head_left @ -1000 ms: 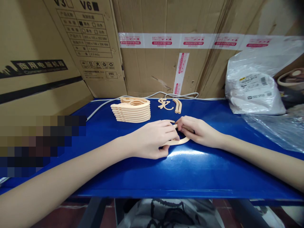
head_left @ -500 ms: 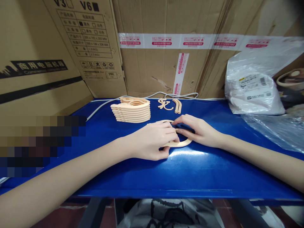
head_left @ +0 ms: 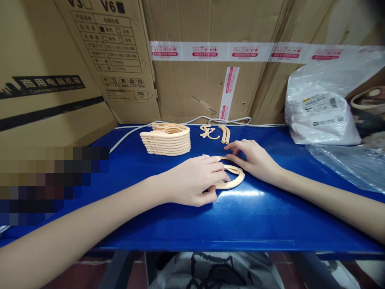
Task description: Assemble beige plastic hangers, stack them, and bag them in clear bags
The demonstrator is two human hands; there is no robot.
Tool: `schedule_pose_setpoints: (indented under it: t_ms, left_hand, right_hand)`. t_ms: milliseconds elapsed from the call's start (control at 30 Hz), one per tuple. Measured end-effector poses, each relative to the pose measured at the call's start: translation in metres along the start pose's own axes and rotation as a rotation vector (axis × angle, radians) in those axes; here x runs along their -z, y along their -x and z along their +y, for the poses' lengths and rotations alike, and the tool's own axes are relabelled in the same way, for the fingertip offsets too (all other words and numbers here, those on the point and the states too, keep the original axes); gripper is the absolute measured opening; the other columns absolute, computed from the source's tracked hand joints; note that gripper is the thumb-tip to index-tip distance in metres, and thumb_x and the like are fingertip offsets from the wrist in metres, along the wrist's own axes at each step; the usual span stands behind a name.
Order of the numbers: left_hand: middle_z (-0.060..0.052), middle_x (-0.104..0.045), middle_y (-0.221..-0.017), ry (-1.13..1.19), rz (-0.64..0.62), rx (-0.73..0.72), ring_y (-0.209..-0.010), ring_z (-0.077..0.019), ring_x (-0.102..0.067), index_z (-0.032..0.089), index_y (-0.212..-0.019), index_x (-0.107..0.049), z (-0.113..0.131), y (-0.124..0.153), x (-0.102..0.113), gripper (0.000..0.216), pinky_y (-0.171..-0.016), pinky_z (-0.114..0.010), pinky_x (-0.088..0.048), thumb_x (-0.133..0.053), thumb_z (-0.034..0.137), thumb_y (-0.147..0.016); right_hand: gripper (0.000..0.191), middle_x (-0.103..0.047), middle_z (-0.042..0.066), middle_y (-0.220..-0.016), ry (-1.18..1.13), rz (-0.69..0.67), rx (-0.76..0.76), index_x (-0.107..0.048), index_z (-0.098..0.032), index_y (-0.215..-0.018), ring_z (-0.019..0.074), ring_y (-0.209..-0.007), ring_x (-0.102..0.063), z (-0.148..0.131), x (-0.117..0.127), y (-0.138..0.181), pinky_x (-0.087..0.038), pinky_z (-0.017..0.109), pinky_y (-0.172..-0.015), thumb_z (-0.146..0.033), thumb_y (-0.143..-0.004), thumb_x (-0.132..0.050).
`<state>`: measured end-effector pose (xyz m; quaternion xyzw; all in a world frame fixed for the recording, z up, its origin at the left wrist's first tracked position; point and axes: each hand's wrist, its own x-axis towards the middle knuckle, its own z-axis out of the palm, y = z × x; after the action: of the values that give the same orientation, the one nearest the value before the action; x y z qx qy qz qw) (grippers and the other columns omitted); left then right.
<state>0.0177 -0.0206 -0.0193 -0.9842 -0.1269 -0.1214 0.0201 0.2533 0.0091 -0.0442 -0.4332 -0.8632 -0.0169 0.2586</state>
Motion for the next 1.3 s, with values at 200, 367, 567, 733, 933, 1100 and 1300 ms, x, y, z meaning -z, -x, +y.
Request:
schedule_pose_setpoints:
  t_ms: [200,367,567,733,933,1100,1300]
  left_hand:
    - [-0.009,-0.065,-0.097,0.018,-0.022,0.012,-0.091,-0.0231,-0.057,0.014,-0.106,-0.065,0.002,0.001,0.004,0.029,-0.088,-0.037,-0.044,-0.048,0.014,-0.082]
    - [-0.009,-0.065,-0.101,0.021,-0.031,0.012,-0.096,-0.0230,-0.056,0.014,-0.103,-0.065,0.004,0.001,0.004,0.029,-0.094,-0.036,-0.042,-0.049,0.014,-0.079]
    - [-0.005,-0.064,-0.098,0.009,-0.044,0.027,-0.098,-0.0201,-0.054,0.018,-0.100,-0.063,-0.002,0.001,0.004,0.028,-0.094,-0.033,-0.041,-0.046,0.005,-0.081]
    - [-0.005,-0.065,-0.097,-0.080,-0.009,0.032,-0.096,-0.0196,-0.053,0.018,-0.083,-0.060,-0.008,0.002,0.000,0.022,-0.083,-0.030,-0.041,-0.043,0.007,-0.091]
    - [-0.006,-0.066,-0.095,-0.236,0.073,0.187,-0.084,-0.0185,-0.059,0.016,-0.092,-0.059,0.001,0.000,0.003,0.016,-0.068,-0.029,-0.040,-0.043,0.017,-0.094]
    - [-0.004,-0.066,-0.067,-0.382,0.029,0.543,-0.060,-0.0197,-0.063,0.016,-0.085,-0.057,0.014,-0.001,0.011,0.032,-0.046,-0.029,-0.021,-0.040,0.041,-0.097]
    - [-0.005,-0.066,-0.065,-0.343,-0.060,0.616,-0.061,-0.0219,-0.067,0.016,-0.089,-0.054,0.013,-0.001,0.007,0.044,-0.045,-0.027,-0.018,-0.047,0.060,-0.091]
  right_hand:
    - [0.026,-0.069,0.008,-0.096,-0.055,-0.034,0.069,-0.066,-0.020,-0.104,0.0239,-0.092,-0.059,0.002,-0.001,-0.001,-0.045,0.041,-0.083,-0.041,-0.092,-0.057]
    - [0.026,-0.066,0.010,-0.109,-0.063,-0.076,0.148,-0.068,-0.023,-0.109,0.0251,-0.100,-0.058,0.007,-0.005,-0.002,-0.046,0.045,-0.087,-0.031,-0.097,-0.046]
    - [0.030,-0.067,0.011,-0.108,-0.057,-0.060,0.109,-0.066,-0.019,-0.112,0.0244,-0.099,-0.058,0.010,-0.006,-0.001,-0.046,0.044,-0.087,-0.020,-0.097,-0.040]
    - [0.035,-0.065,0.011,-0.112,-0.020,-0.093,0.155,-0.064,-0.019,-0.122,0.0253,-0.101,-0.057,0.003,-0.003,0.000,-0.045,0.044,-0.088,-0.038,-0.097,-0.047]
    - [0.033,-0.061,0.009,-0.095,0.022,-0.076,0.156,-0.072,-0.021,-0.104,0.0225,-0.087,-0.055,-0.001,0.000,0.001,-0.044,0.040,-0.080,-0.045,-0.094,-0.052]
    - [0.017,-0.061,0.009,-0.095,-0.010,-0.069,0.147,-0.064,-0.020,-0.086,0.0225,-0.088,-0.055,-0.002,0.000,0.000,-0.044,0.039,-0.079,-0.032,-0.093,-0.054]
    - [0.013,-0.062,0.006,-0.089,-0.094,0.033,0.060,-0.056,-0.021,-0.086,0.0215,-0.084,-0.056,-0.003,0.001,0.001,-0.045,0.036,-0.074,-0.031,-0.093,-0.052]
